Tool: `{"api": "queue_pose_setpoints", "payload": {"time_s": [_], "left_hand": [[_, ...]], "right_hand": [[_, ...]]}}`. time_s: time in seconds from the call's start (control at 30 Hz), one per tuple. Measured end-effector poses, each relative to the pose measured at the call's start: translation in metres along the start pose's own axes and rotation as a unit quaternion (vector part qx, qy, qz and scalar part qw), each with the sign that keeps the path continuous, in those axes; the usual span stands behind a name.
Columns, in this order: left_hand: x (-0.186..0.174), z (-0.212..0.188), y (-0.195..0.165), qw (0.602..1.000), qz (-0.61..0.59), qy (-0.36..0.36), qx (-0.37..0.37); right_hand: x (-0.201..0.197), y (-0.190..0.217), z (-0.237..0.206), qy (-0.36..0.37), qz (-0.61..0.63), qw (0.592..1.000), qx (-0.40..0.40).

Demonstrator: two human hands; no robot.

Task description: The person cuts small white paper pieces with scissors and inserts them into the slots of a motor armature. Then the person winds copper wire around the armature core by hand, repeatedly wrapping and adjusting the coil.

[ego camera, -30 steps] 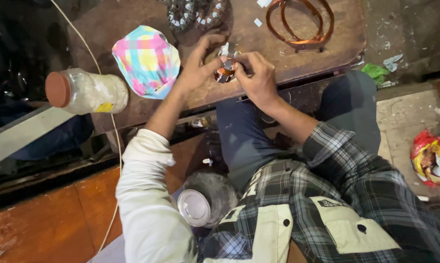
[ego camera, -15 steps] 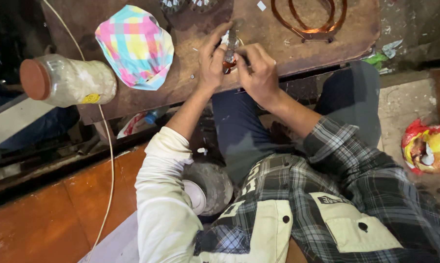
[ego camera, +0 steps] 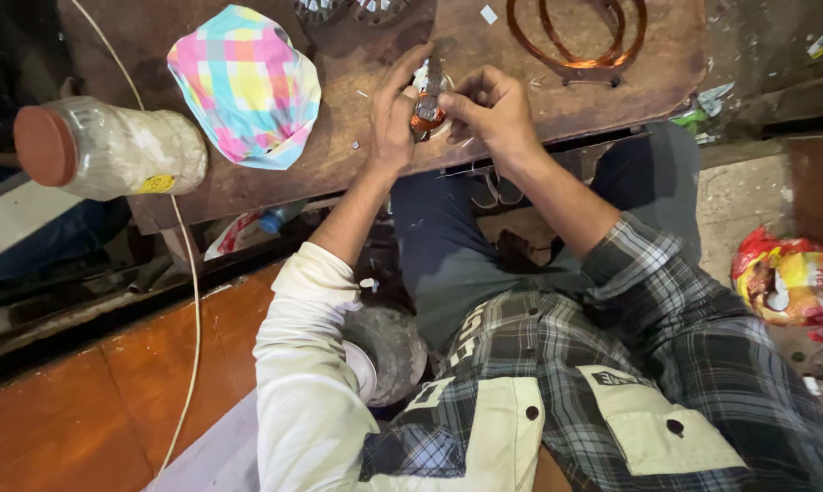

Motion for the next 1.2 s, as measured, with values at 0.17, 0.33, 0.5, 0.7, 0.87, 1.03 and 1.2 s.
{"api": "queue_pose_setpoints", "payload": {"time_s": [0.17, 0.33, 0.5, 0.7, 0.87, 1.03, 1.2], "left_hand": [[-0.002, -0.002, -0.009, 1.000, 0.023, 0.001, -0.013], [0.000, 0.000, -0.007, 1.000, 0.000, 0.004, -0.015], [-0.001, 0.000, 0.000, 1.000, -0.003, 0.004, -0.009], [0.001, -0.001, 0.005, 0.999, -0.010, 0.004, -0.032], [0.005, -0.030, 0.007, 0.985, -0.072, -0.156, 0.006], [0.010, -0.053, 0.016, 0.947, 0.018, -0.319, 0.014], [0.010, -0.045, 0.023, 0.945, 0.080, -0.315, 0.019]], "right_hand": [[0.002, -0.003, -0.002, -0.002, 0.003, 1.000, -0.008], [0.003, -0.002, -0.002, -0.017, -0.011, 1.000, 0.008], [0.006, 0.004, 0.001, -0.032, -0.065, 0.997, 0.025], [0.003, 0.027, 0.002, -0.005, -0.219, 0.976, 0.004], [-0.025, 0.085, 0.032, -0.108, -0.466, 0.832, -0.280], [-0.044, 0.123, 0.095, 0.041, -0.676, 0.677, -0.288], [-0.042, 0.121, 0.141, 0.118, -0.735, 0.635, -0.207]]}}
Point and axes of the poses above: each hand's wrist, its own z-axis towards the middle knuckle, its own x-axis out of the palm, y = z × x, the point moved 1 cm from there along z, towards the middle knuckle, and after that the axes turned 3 degrees about z, right-handed, at the moved point
